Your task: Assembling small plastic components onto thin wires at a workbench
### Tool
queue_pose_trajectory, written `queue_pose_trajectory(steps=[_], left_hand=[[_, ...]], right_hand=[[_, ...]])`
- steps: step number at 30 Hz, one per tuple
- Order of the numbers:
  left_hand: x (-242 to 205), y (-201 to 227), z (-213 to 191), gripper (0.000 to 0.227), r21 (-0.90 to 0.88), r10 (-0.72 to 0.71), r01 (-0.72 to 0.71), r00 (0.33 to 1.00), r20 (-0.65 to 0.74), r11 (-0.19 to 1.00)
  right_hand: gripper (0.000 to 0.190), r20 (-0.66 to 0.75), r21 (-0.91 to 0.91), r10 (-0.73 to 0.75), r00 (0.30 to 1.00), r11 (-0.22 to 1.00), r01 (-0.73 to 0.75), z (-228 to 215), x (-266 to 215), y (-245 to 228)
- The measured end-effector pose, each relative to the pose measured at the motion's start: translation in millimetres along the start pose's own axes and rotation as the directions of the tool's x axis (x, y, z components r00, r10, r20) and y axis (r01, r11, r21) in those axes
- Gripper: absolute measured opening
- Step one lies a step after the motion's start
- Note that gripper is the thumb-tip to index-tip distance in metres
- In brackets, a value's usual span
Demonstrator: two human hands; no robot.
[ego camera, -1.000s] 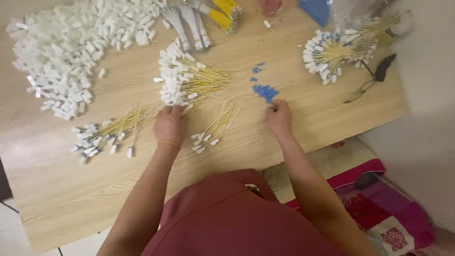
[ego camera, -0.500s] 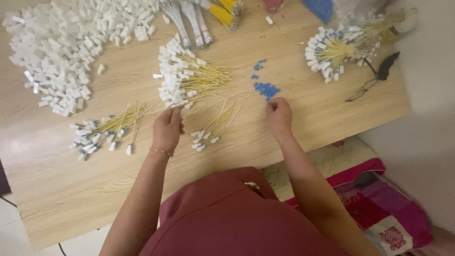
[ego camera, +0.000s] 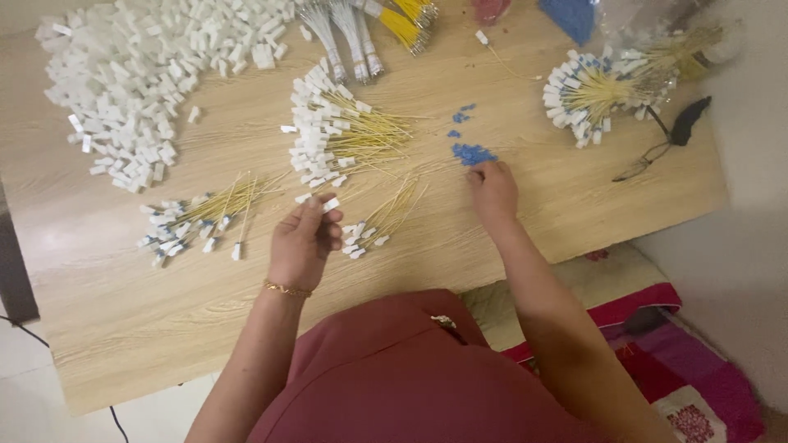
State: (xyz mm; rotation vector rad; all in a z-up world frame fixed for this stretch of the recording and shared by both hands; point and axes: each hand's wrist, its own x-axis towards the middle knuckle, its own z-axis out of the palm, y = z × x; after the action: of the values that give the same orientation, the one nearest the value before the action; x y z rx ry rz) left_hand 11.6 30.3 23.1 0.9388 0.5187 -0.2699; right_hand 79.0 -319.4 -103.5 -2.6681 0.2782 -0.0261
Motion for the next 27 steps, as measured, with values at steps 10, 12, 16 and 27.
queue_pose_trajectory(steps=[10,12,16,27], left_hand=[[14.3,-47.4,10.3,0.027,-0.115,-0.136,0.138,0.99,0.032,0.984],[13.1,-53.4,13.6,0.028,-0.097,-0.169,0.174,0.984,0.057,0.98],[2.4,-57.7,21.2,0.03,-0.051,-0.162,0.166,0.984,0.07,0.985],[-12.7,-56.9,29.3,0.033,0.159,0.077,-0.105,0.982,0.17,0.982]], right_hand=[[0.014,0.066,0.716,-0.091,0.994,0.698,0.016,-42.7,-68.2,-139.5],[0.012,0.175,0.884,-0.086,0.981,0.452,-0.118,-56.3,-85.1,-173.4],[0.01,0.262,0.866,-0.068,0.963,0.456,-0.204,-49.7,-92.1,-185.8],[0.008,0.247,0.842,-0.031,0.969,0.501,-0.199,-48.0,-102.1,-186.1]])
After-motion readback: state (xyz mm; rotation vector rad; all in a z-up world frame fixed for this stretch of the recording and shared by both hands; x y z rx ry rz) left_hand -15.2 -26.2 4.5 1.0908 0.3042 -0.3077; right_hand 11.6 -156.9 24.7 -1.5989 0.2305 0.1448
